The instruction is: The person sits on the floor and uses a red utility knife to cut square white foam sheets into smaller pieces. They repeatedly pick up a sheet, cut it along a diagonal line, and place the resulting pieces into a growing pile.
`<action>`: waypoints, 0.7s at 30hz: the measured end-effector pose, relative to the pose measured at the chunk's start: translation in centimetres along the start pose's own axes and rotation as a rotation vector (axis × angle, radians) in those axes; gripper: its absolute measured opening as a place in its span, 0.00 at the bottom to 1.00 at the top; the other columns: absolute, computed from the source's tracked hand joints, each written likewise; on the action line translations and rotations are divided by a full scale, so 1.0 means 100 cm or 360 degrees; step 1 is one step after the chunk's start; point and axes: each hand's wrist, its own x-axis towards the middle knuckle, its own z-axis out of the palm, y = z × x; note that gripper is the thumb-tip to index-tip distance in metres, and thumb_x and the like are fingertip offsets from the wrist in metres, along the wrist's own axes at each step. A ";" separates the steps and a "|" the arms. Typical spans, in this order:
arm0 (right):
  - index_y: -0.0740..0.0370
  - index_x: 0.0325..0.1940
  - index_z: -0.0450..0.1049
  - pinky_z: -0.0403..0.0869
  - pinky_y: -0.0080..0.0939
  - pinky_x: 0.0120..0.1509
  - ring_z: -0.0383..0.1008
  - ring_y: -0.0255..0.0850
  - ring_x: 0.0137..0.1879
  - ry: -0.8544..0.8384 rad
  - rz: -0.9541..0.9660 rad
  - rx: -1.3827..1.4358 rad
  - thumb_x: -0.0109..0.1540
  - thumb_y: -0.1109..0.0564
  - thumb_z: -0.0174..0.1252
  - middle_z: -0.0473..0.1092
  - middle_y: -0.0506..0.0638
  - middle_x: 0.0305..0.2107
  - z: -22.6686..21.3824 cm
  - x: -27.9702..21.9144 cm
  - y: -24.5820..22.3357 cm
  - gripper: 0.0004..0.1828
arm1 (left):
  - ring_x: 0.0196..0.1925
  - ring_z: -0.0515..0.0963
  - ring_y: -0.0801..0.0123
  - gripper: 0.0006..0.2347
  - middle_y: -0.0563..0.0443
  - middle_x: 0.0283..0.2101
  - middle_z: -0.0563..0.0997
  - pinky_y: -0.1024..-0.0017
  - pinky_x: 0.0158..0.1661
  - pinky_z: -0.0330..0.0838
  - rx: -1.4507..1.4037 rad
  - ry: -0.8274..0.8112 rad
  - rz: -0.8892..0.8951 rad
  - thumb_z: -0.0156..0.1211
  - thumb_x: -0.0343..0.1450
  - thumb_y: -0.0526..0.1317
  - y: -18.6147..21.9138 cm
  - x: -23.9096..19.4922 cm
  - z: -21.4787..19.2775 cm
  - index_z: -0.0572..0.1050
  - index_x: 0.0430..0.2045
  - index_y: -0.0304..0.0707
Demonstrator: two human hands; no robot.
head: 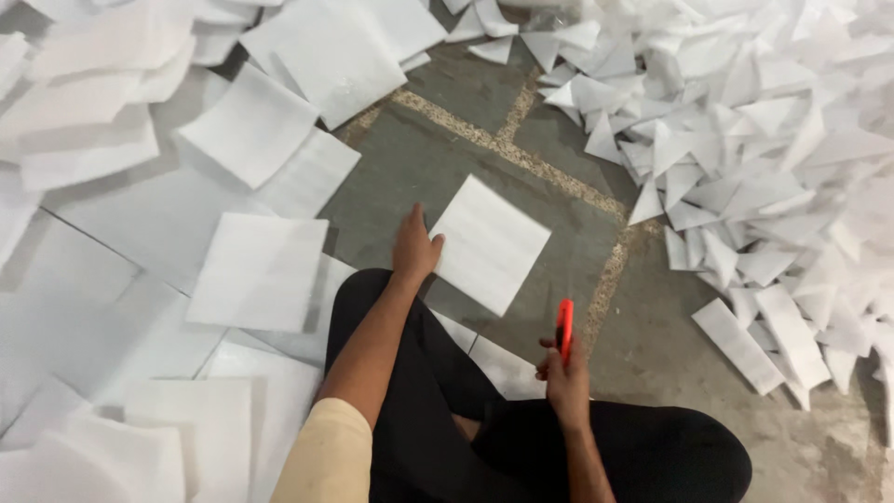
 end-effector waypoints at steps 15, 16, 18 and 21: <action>0.50 0.79 0.46 0.74 0.64 0.46 0.77 0.68 0.43 -0.0432 -0.0310 -0.1128 0.66 0.60 0.48 0.75 0.71 0.41 0.105 0.089 -0.027 0.37 | 0.77 0.45 0.40 0.47 0.52 0.78 0.45 0.23 0.61 0.52 0.1227 -0.1006 0.0235 0.78 0.60 0.47 0.047 -0.011 0.022 0.51 0.73 0.47; 0.51 0.79 0.48 0.74 0.65 0.46 0.77 0.68 0.43 -0.0425 -0.0383 -0.1120 0.66 0.60 0.48 0.75 0.71 0.41 0.114 0.104 -0.028 0.36 | 0.77 0.46 0.38 0.45 0.51 0.78 0.46 0.22 0.59 0.55 0.1189 -0.0950 0.0254 0.76 0.62 0.45 0.045 -0.011 0.026 0.51 0.73 0.47; 0.51 0.78 0.51 0.73 0.65 0.46 0.77 0.68 0.43 -0.0414 -0.0310 -0.1165 0.66 0.60 0.49 0.75 0.71 0.38 0.127 0.131 -0.034 0.35 | 0.75 0.48 0.34 0.41 0.50 0.78 0.47 0.22 0.55 0.61 0.1116 -0.0828 0.0287 0.72 0.64 0.43 0.040 -0.008 0.031 0.53 0.73 0.47; 0.54 0.76 0.55 0.74 0.65 0.45 0.77 0.67 0.40 -0.0354 -0.0458 -0.1191 0.66 0.60 0.50 0.76 0.70 0.34 0.146 0.166 -0.044 0.33 | 0.74 0.48 0.33 0.40 0.51 0.77 0.47 0.22 0.55 0.61 0.1059 -0.0801 0.0294 0.70 0.65 0.44 0.033 -0.006 0.034 0.52 0.72 0.48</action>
